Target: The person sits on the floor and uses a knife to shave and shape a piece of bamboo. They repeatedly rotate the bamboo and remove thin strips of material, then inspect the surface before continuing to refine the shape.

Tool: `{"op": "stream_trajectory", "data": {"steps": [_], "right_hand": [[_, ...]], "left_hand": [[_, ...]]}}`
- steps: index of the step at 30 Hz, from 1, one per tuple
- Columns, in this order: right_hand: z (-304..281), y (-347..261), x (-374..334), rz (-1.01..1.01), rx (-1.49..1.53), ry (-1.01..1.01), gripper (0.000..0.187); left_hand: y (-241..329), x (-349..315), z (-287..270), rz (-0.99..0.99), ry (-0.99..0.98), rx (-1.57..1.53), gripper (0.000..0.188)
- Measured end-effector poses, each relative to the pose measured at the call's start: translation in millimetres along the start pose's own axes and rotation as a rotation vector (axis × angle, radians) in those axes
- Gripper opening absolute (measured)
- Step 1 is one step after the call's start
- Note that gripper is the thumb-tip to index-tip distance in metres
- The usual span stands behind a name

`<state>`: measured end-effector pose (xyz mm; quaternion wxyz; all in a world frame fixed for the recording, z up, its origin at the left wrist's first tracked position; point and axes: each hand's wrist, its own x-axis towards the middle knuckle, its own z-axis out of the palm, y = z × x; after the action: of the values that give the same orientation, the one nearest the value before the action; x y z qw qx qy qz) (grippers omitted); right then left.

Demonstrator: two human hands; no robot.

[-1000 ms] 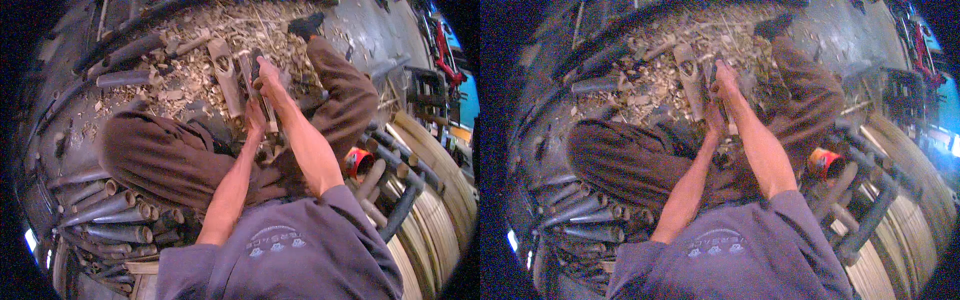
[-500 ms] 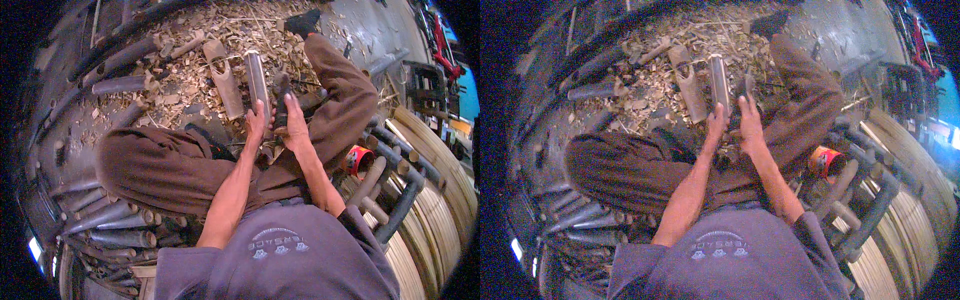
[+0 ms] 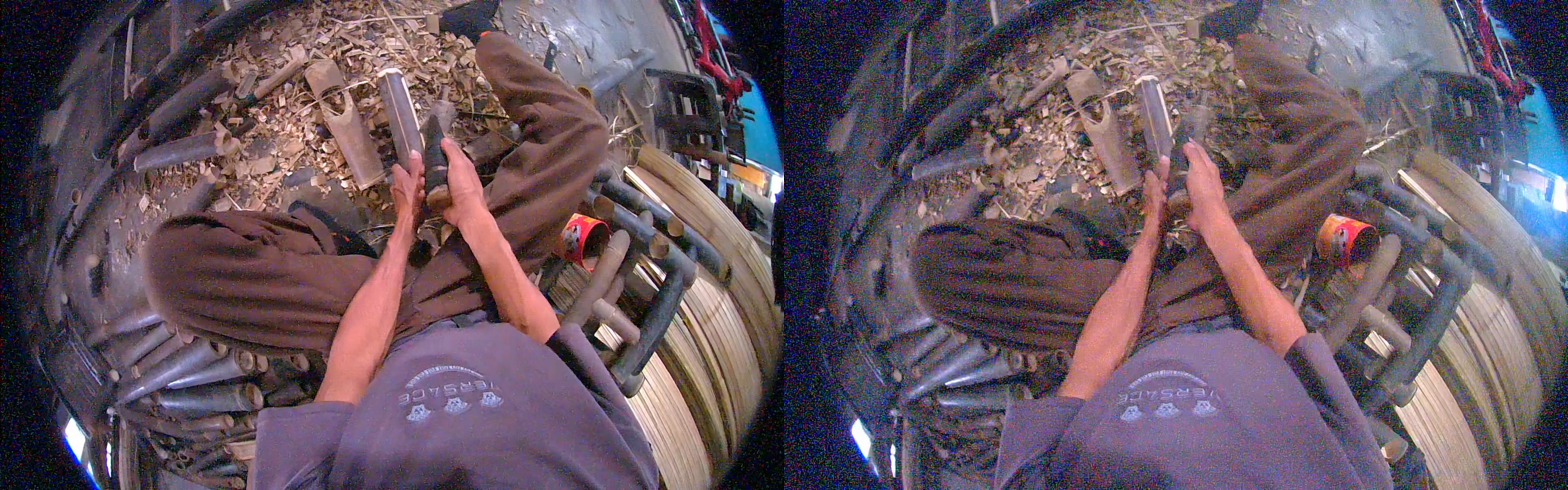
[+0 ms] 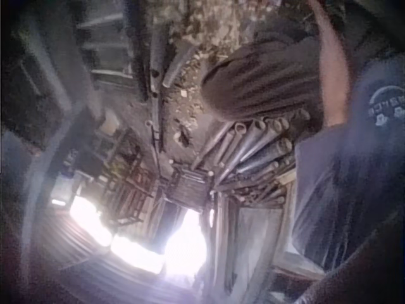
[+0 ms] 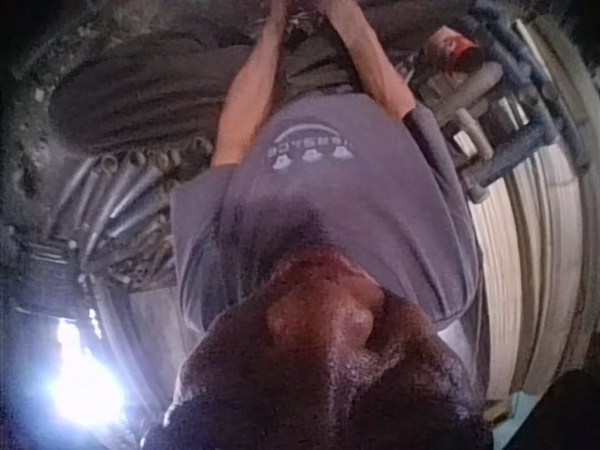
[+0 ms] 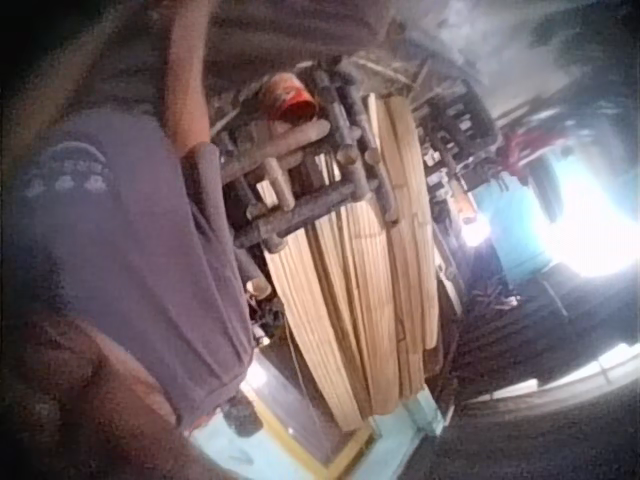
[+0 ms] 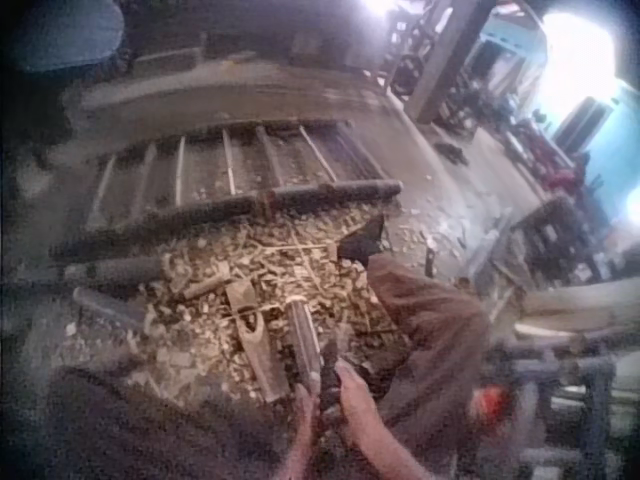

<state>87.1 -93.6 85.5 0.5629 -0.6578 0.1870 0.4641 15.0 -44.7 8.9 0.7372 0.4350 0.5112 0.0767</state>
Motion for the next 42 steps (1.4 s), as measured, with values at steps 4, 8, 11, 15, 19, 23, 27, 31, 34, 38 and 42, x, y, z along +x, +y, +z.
{"op": "stream_trajectory", "data": {"steps": [4, 8, 11, 15, 19, 23, 27, 31, 34, 38, 42], "right_hand": [[16.6, -7.7, 3.8, -0.323, -0.093, -0.004, 0.050], [28.6, -13.5, 20.6, -0.334, -0.271, 0.069, 0.047], [21.1, -24.3, 23.3, -0.201, -0.123, 0.096, 0.049], [24.7, -32.2, 18.9, -0.403, -0.359, 0.119, 0.046], [46.3, -36.8, 35.4, -0.432, -0.347, 0.118, 0.044], [68.8, -59.8, 68.4, -0.453, -0.451, 0.112, 0.043], [76.5, -73.0, 125.4, -0.358, -0.534, 0.128, 0.039], [60.5, -78.2, 139.3, -0.120, -0.314, -0.035, 0.036], [67.7, -91.5, 71.1, -0.110, -0.086, -0.341, 0.031], [14.1, -97.3, 19.9, -0.391, -0.326, -0.064, 0.045], [4.0, -88.5, -25.0, -0.884, -0.983, 0.031, 0.052]], "left_hand": [[-23.2, 17.5, -0.3, 0.163, -0.017, -0.095, 0.062], [-74.6, 62.3, -6.2, 0.218, 0.056, -0.102, 0.067], [-45.8, 39.0, 14.7, 0.254, 0.037, -0.163, 0.065], [-49.0, 46.3, 12.6, 0.193, 0.040, -0.148, 0.058], [-41.8, 54.8, 4.8, 0.334, -0.017, -0.105, 0.053], [-30.2, 44.5, -3.5, 0.293, -0.029, 0.309, 0.058], [-19.8, 38.9, 2.4, 0.171, 0.024, 0.280, 0.074], [-20.3, 31.9, 10.2, 0.106, 0.114, 0.294, 0.079], [-20.9, 35.9, -23.4, 0.024, -0.070, -0.094, 0.076], [12.3, 12.9, -13.0, -0.102, -0.262, -0.548, 0.068], [19.7, 15.1, -9.7, -0.091, -0.314, -0.546, 0.061]]}}
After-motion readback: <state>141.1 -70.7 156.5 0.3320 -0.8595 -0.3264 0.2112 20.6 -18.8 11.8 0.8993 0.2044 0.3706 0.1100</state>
